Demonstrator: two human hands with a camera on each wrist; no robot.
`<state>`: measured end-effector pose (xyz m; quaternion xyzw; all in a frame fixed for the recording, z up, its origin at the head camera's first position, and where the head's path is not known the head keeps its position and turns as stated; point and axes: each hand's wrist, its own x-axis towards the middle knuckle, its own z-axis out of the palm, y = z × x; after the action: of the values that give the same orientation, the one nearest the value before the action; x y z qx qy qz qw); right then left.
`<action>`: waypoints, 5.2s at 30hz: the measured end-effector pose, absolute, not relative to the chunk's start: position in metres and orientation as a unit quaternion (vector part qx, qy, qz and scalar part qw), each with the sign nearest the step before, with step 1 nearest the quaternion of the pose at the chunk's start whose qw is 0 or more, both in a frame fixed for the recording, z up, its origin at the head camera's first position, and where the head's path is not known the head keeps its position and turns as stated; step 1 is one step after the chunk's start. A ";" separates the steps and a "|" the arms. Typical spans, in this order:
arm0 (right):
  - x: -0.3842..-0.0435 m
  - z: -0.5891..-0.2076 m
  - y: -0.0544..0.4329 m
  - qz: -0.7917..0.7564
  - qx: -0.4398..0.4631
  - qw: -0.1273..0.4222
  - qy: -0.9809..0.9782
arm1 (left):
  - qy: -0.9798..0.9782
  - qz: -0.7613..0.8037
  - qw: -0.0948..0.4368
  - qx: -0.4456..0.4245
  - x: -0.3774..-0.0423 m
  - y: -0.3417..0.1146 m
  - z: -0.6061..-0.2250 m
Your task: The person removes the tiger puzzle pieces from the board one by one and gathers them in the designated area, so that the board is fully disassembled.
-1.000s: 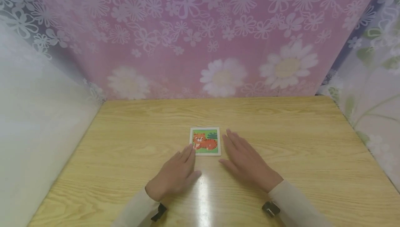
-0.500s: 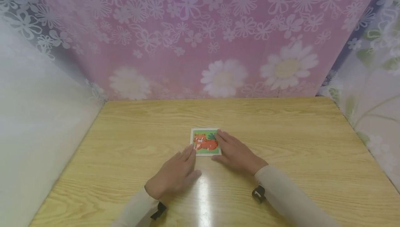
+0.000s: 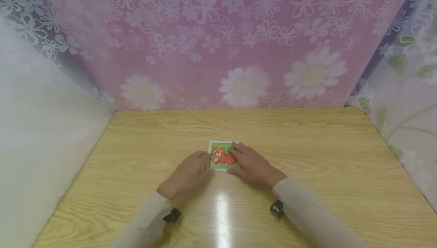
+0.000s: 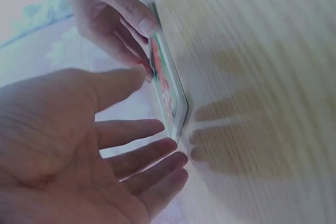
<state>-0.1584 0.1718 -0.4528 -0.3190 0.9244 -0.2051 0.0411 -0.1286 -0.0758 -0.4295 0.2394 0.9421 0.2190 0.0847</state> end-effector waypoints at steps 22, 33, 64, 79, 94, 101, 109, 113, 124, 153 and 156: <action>-0.158 -0.451 0.171 -0.208 -0.318 0.065 0.923 | 0.929 0.327 0.095 0.147 -0.177 -0.063 -0.441; -0.158 -0.451 0.170 -0.214 -0.314 0.073 0.922 | 0.919 0.373 0.086 0.093 -0.184 -0.057 -0.442; -0.158 -0.448 0.170 -0.212 -0.316 0.075 0.922 | 0.895 0.438 0.089 -0.017 -0.186 -0.044 -0.445; -0.158 -0.448 0.170 -0.214 -0.318 0.076 0.920 | 0.897 0.439 0.051 0.006 -0.175 -0.044 -0.444; -0.158 -0.448 0.170 -0.215 -0.314 0.083 0.921 | 0.886 0.459 0.068 -0.011 -0.176 -0.041 -0.446; -0.158 -0.448 0.170 -0.218 -0.314 0.085 0.920 | 0.875 0.479 0.058 -0.044 -0.177 -0.038 -0.448; -0.158 -0.449 0.170 -0.214 -0.318 0.085 0.920 | 0.871 0.484 0.056 -0.060 -0.179 -0.038 -0.450; -0.159 -0.449 0.170 -0.213 -0.316 0.088 0.920 | 0.866 0.493 0.056 -0.061 -0.180 -0.038 -0.449; -0.159 -0.448 0.170 -0.213 -0.317 0.088 0.920 | 0.851 0.519 0.060 -0.058 -0.178 -0.039 -0.450; -0.158 -0.446 0.169 -0.211 -0.309 0.099 0.922 | 0.815 0.568 0.081 -0.078 -0.178 -0.041 -0.451; -0.158 -0.446 0.169 -0.210 -0.309 0.099 0.922 | 0.815 0.569 0.077 -0.076 -0.178 -0.041 -0.452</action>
<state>-0.1577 0.1693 -0.4461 -0.3094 0.9221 -0.2103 0.0990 -0.1784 -0.0408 -0.4516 -0.0759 0.8151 0.5692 0.0767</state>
